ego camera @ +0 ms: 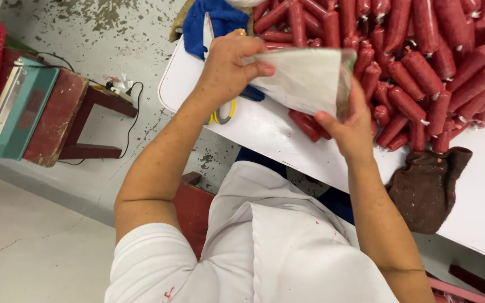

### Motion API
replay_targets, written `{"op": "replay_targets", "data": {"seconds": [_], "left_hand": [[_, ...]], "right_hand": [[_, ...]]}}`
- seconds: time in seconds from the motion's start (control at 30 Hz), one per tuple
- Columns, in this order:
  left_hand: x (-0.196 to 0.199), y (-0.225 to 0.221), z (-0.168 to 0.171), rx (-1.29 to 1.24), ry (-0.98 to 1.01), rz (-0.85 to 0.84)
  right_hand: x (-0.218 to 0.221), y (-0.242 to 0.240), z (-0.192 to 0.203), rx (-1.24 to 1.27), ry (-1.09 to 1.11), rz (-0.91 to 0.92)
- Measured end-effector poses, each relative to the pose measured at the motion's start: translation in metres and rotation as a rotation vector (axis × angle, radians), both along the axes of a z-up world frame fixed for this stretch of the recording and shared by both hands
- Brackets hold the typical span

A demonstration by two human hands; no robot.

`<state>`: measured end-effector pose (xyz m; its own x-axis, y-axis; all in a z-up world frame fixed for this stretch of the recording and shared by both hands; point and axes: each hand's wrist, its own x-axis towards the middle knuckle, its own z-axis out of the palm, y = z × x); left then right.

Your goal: Packing longaniza sausages into small plastic bags and applying labels at a production table.

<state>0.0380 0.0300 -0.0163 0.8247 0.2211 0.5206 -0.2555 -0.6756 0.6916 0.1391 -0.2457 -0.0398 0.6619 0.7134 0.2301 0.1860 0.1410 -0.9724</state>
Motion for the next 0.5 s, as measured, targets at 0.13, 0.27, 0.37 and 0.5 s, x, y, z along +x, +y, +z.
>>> {"op": "replay_targets", "data": {"seconds": [0.13, 0.27, 0.37, 0.5], "left_hand": [[-0.003, 0.003, 0.003, -0.188, 0.115, 0.037], [-0.012, 0.002, 0.014, -0.192, 0.174, 0.062], [-0.017, 0.001, 0.000, 0.039, 0.152, 0.210], [-0.076, -0.096, -0.048, 0.138, 0.016, 0.071]], "right_hand": [[-0.004, -0.002, -0.008, -0.129, 0.038, -0.212], [-0.002, 0.004, 0.006, -0.156, -0.018, -0.289], [0.005, 0.011, -0.001, -0.157, -0.048, -0.304], [0.012, 0.010, -0.012, -0.079, -0.134, -0.348]]}}
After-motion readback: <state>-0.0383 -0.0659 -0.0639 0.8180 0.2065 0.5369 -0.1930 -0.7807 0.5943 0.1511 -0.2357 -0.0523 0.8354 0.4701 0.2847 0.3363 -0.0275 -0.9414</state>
